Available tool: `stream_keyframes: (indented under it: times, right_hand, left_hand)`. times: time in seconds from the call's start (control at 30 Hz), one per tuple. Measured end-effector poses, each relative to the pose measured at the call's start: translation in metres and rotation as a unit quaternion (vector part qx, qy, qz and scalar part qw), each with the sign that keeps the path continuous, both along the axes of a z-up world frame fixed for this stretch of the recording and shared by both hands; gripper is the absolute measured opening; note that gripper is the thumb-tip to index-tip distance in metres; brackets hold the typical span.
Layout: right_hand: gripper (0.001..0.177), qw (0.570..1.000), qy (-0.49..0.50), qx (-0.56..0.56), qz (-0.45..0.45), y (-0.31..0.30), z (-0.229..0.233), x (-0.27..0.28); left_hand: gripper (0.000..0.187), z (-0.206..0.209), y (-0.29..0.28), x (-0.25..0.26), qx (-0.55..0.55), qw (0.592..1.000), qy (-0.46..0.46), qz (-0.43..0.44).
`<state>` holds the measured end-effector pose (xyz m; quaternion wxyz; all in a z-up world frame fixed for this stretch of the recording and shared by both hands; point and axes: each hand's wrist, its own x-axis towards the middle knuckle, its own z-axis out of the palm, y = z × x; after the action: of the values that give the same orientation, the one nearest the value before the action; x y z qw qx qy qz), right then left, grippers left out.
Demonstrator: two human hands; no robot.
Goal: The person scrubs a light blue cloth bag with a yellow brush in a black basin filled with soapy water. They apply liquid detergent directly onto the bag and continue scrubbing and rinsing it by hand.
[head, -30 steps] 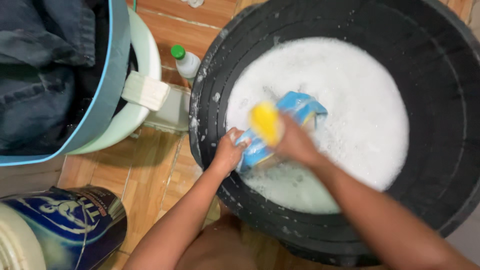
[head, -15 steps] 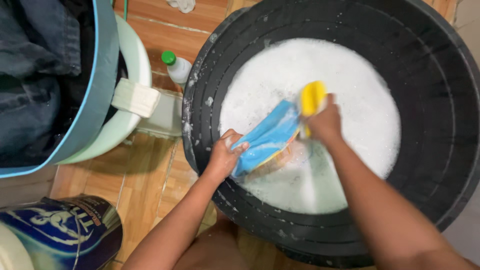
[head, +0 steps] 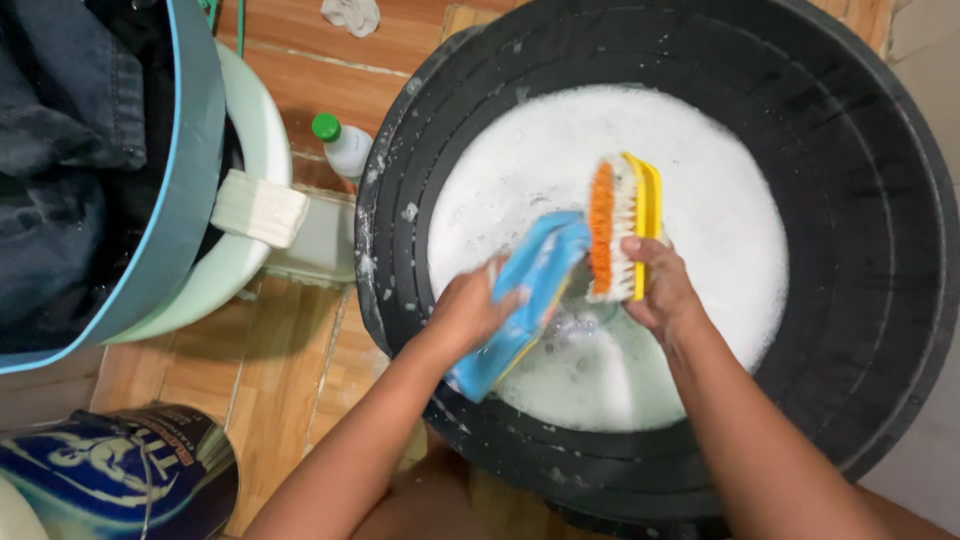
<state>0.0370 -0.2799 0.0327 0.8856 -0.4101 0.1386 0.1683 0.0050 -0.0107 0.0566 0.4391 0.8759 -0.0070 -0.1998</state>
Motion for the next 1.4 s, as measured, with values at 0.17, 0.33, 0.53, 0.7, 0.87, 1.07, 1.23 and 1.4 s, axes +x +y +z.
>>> stream_keyframes:
  times: [0.17,0.33,0.53,0.7,0.87,1.07,1.23,1.4]
  right_hand:
    - [0.065,0.988,-0.121,-0.089,0.034,0.015,0.061,-0.004]
    - [0.052,0.973,-0.115,-0.185,-0.078,0.017,0.083,0.011]
    - [0.051,0.956,-0.157,-0.245,-0.038,0.034,0.08,0.006]
    - [0.063,0.892,-0.118,-0.434,0.044,0.038,0.083,-0.003]
    - [0.068,0.853,-0.136,-0.504,-0.007,0.063,0.133,-0.02]
    - [0.085,0.637,-0.398,-0.659,0.038,0.062,0.116,-0.018]
    - [0.071,0.76,-0.078,-0.643,-0.05,0.026,0.069,0.023]
    - [0.076,0.745,0.026,-0.667,0.008,0.017,0.01,-0.016]
  left_hand:
    - [0.029,0.014,-0.01,0.022,-0.146,0.971,-0.145,0.124]
    - [0.02,0.048,-0.009,0.011,-0.31,0.922,-0.111,0.205]
    - [0.029,0.052,-0.001,0.022,-0.276,0.937,-0.173,0.126]
    - [0.026,0.024,0.01,0.01,-0.163,0.966,-0.177,0.099]
    - [0.024,0.028,0.004,0.014,-0.081,0.97,-0.2,0.109]
    - [0.029,0.028,-0.001,0.013,-0.117,0.965,-0.204,0.12]
    - [0.038,0.023,0.004,0.009,-0.064,0.971,-0.188,0.135]
    - [0.085,0.033,0.013,0.002,-0.142,0.981,-0.086,0.102]
